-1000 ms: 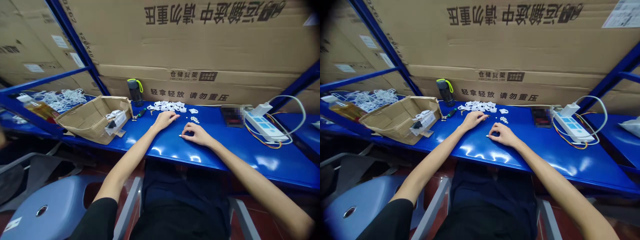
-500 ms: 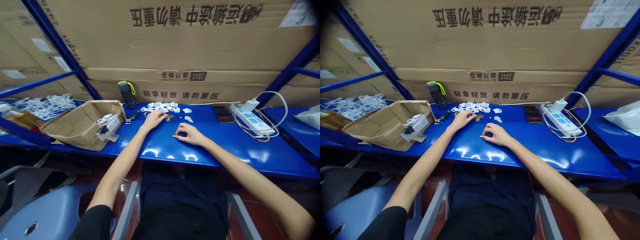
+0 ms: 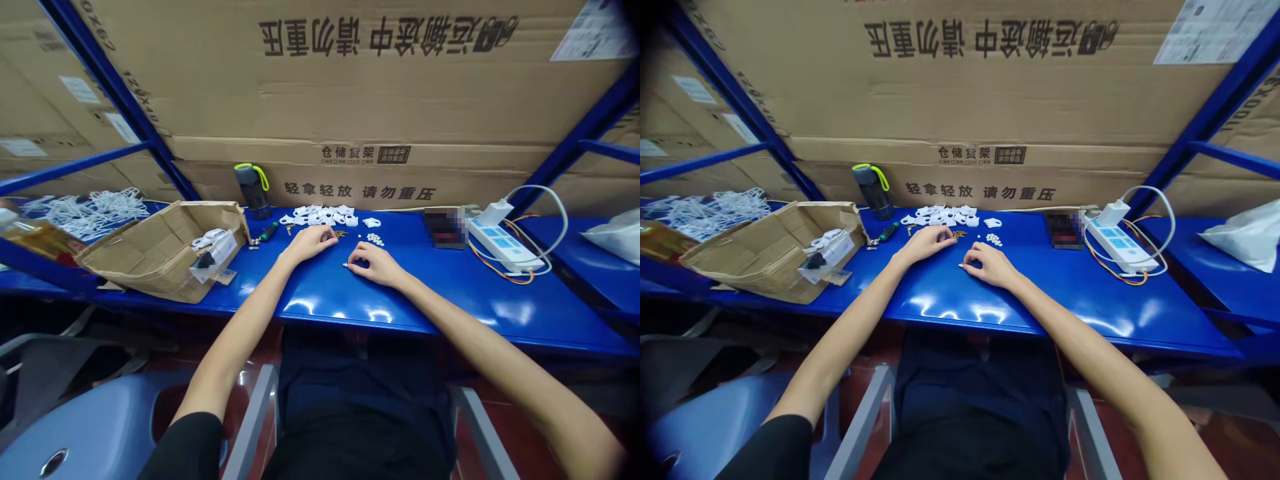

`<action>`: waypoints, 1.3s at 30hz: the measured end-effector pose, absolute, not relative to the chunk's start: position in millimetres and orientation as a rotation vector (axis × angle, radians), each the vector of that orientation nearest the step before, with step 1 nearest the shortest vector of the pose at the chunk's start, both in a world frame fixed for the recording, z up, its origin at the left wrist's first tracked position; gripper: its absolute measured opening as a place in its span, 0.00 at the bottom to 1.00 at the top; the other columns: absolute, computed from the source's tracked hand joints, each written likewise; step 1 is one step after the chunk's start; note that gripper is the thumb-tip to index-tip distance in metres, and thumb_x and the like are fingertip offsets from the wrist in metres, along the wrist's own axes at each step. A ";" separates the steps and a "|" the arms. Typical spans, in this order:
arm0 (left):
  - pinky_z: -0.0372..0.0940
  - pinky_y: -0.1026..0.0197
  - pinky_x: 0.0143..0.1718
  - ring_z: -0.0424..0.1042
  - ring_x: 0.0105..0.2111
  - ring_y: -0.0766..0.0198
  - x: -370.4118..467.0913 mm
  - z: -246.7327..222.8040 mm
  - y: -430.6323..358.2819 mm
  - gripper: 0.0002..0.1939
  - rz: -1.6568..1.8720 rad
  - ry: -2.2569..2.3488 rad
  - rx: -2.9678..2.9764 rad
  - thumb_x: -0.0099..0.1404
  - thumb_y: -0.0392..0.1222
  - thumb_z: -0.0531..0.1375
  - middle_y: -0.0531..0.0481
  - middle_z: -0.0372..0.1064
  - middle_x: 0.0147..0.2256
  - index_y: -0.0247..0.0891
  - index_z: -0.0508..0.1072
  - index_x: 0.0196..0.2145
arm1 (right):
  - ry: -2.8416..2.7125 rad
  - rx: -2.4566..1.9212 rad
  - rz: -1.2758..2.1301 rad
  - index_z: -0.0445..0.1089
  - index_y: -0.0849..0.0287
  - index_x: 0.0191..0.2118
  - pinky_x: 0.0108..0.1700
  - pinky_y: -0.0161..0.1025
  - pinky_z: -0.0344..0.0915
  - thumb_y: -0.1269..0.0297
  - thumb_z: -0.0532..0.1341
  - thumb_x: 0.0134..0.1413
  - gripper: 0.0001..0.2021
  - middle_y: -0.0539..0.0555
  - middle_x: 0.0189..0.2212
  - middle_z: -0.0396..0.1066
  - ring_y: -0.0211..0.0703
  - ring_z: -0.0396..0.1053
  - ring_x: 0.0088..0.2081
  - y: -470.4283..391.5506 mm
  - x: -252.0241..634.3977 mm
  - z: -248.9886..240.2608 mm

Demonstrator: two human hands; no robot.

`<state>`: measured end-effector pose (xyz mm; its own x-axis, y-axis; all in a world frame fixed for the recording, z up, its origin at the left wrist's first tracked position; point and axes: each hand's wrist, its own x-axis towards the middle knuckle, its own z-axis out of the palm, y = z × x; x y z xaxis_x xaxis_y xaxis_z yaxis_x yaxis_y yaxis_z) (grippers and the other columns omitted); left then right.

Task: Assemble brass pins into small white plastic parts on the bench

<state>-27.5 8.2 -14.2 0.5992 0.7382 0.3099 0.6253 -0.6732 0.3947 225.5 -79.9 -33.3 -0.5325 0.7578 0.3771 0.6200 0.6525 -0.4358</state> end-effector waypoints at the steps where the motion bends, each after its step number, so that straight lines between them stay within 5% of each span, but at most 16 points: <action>1: 0.61 0.60 0.36 0.72 0.34 0.59 -27.3 -14.6 7.8 0.13 0.660 1.126 2.585 0.72 0.53 0.61 0.50 0.76 0.35 0.42 0.79 0.42 | -2.327 -1.076 0.328 0.77 0.53 0.41 0.45 0.42 0.65 0.54 0.62 0.69 0.10 0.55 0.42 0.72 0.46 0.70 0.41 -78.5 224.9 -33.7; 32: 0.64 0.61 0.42 0.76 0.42 0.56 -19.8 -13.6 3.2 0.11 0.596 1.322 2.648 0.73 0.48 0.63 0.47 0.80 0.43 0.41 0.82 0.42 | -2.268 -1.102 0.402 0.77 0.53 0.46 0.41 0.41 0.63 0.53 0.62 0.68 0.12 0.54 0.38 0.73 0.45 0.69 0.38 -71.2 228.4 -34.4; 39: 0.65 0.60 0.42 0.76 0.43 0.55 -21.6 -18.8 7.2 0.10 0.587 1.360 2.645 0.75 0.47 0.61 0.46 0.79 0.43 0.40 0.80 0.43 | -2.011 -1.291 0.269 0.76 0.57 0.42 0.40 0.42 0.64 0.70 0.58 0.63 0.10 0.55 0.37 0.75 0.45 0.69 0.35 -50.9 261.1 -44.1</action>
